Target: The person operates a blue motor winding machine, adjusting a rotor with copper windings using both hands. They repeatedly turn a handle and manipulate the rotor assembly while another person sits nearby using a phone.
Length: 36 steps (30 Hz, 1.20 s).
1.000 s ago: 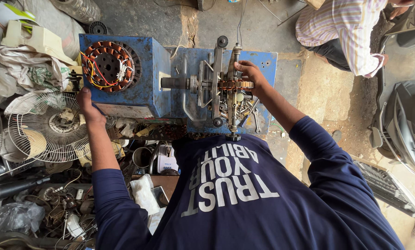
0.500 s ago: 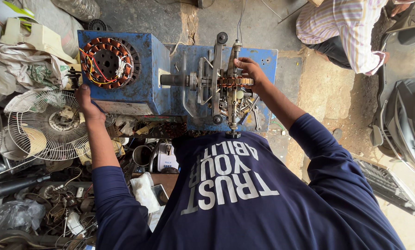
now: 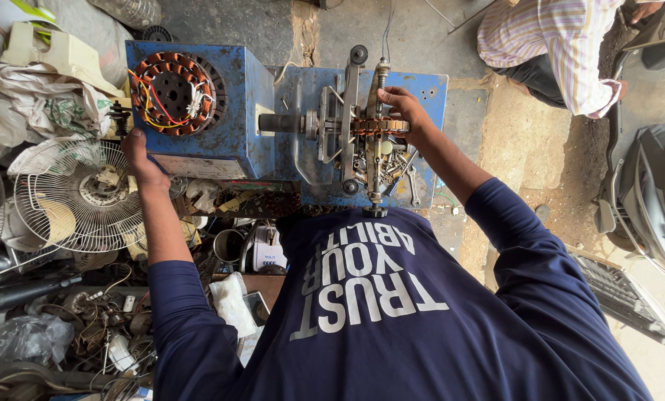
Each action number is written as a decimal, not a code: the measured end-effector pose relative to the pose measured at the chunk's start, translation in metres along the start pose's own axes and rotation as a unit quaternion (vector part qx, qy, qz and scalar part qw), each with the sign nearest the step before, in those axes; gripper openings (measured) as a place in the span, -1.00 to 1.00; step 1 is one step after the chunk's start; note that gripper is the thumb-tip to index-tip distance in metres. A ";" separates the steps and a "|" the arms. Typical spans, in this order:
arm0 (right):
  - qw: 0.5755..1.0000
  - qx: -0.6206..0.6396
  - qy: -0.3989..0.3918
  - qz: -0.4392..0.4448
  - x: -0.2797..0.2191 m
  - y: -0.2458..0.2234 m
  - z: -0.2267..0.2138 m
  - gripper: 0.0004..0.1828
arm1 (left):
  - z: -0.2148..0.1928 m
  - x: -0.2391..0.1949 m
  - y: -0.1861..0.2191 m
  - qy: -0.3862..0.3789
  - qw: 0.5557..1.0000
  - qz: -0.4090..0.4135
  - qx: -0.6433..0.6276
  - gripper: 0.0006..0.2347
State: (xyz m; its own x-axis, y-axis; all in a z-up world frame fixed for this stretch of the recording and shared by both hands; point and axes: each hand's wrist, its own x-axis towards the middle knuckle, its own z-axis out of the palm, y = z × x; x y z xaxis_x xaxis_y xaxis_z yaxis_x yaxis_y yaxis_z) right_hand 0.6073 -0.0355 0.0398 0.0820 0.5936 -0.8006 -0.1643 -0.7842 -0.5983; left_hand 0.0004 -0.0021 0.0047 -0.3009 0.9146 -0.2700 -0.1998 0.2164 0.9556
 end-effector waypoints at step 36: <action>1.000 -0.001 -0.004 -0.015 0.002 0.000 0.000 -0.11 | 0.025 -0.015 0.031 -0.080 0.996 0.044 -0.006 -0.55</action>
State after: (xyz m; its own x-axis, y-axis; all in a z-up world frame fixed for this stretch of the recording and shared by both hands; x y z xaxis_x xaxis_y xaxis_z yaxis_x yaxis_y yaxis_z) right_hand 0.6079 -0.0342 0.0386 0.0797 0.6189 -0.7814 -0.1606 -0.7657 -0.6228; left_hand 0.0220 -0.0011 0.0412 -0.1651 0.9729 -0.1618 -0.1914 0.1293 0.9730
